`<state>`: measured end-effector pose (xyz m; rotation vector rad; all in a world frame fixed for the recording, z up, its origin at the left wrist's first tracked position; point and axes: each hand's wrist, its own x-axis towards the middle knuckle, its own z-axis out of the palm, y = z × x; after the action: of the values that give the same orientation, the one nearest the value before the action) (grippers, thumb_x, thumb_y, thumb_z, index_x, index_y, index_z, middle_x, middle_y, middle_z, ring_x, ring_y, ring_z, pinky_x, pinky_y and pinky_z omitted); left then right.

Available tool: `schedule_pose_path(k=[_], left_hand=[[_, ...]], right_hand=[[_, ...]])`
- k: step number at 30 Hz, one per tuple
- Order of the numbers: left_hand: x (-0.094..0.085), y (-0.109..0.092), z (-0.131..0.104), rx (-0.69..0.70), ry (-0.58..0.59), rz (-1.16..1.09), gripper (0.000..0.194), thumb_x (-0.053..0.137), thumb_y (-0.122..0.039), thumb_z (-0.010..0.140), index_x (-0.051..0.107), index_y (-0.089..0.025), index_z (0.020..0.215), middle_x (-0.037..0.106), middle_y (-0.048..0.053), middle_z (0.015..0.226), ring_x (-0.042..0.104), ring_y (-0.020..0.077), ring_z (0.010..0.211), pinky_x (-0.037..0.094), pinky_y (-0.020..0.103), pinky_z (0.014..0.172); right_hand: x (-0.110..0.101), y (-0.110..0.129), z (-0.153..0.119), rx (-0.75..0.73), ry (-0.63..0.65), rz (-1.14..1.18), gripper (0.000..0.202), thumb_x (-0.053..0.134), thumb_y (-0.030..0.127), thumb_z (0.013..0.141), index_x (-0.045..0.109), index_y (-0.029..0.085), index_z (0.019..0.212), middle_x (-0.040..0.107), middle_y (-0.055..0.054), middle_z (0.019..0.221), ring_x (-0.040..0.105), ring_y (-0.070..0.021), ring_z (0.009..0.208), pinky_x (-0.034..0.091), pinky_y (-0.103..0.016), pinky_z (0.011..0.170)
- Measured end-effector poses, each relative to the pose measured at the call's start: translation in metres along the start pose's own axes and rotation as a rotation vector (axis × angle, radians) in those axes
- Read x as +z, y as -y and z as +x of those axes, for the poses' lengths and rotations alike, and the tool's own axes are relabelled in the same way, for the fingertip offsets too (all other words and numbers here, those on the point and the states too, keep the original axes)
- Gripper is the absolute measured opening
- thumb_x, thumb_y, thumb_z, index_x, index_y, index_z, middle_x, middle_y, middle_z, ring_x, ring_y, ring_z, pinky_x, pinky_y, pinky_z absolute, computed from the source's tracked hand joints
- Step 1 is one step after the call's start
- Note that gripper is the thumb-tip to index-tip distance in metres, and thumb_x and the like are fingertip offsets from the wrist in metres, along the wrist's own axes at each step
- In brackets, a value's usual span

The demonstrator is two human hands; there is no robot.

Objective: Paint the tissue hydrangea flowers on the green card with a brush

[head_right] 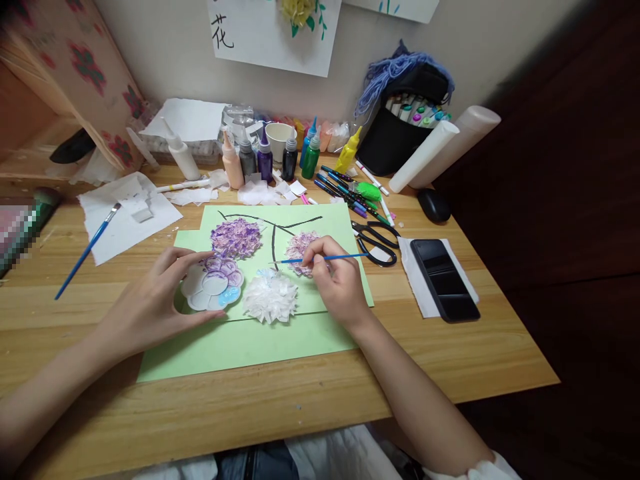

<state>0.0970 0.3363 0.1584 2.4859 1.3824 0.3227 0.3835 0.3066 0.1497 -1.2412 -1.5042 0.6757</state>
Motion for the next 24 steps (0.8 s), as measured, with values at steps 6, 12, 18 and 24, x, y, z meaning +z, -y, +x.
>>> schedule_pose_path(k=[6, 12, 18, 24], left_hand=[[0.000, -0.001, 0.000, 0.008, -0.040, -0.035, 0.076, 0.067, -0.061, 0.077, 0.039, -0.026, 0.138, 0.050, 0.009, 0.124, 0.062, 0.0217, 0.087, 0.053, 0.034, 0.067], [-0.004, -0.004, -0.001, 0.036, -0.136, -0.097, 0.076, 0.069, -0.057, 0.078, 0.038, -0.026, 0.139, 0.049, 0.009, 0.121, 0.060, 0.0235, 0.101, 0.054, 0.034, 0.078], [-0.004, -0.003, -0.003, 0.018, -0.150, -0.115, 0.075, 0.071, -0.054, 0.077, 0.038, -0.028, 0.139, 0.049, 0.009, 0.121, 0.059, 0.0247, 0.104, 0.054, 0.035, 0.079], [-0.004, -0.003, -0.002, 0.025, -0.142, -0.111, 0.075, 0.071, -0.055, 0.077, 0.037, -0.028, 0.139, 0.049, 0.009, 0.121, 0.060, 0.0230, 0.100, 0.054, 0.033, 0.076]], right_hand=[[0.005, 0.010, -0.004, -0.064, -0.040, 0.138, 0.015, 0.049, 0.028, 0.093, 0.060, 0.022, 0.085, 0.060, -0.002, 0.079, 0.056, -0.0155, 0.067, 0.047, -0.030, 0.063], [0.015, 0.018, -0.015, -0.232, 0.206, 0.068, 0.018, 0.045, 0.018, 0.094, 0.062, 0.023, 0.093, 0.065, -0.004, 0.084, 0.062, -0.0182, 0.079, 0.050, -0.033, 0.071], [0.017, 0.016, -0.018, -0.272, 0.225, 0.011, 0.019, 0.044, 0.016, 0.093, 0.061, 0.024, 0.094, 0.066, -0.005, 0.085, 0.063, -0.0201, 0.081, 0.051, -0.036, 0.073], [0.015, 0.016, -0.017, -0.247, 0.220, 0.028, 0.019, 0.045, 0.017, 0.093, 0.062, 0.023, 0.094, 0.066, -0.004, 0.085, 0.062, -0.0191, 0.081, 0.050, -0.035, 0.073]])
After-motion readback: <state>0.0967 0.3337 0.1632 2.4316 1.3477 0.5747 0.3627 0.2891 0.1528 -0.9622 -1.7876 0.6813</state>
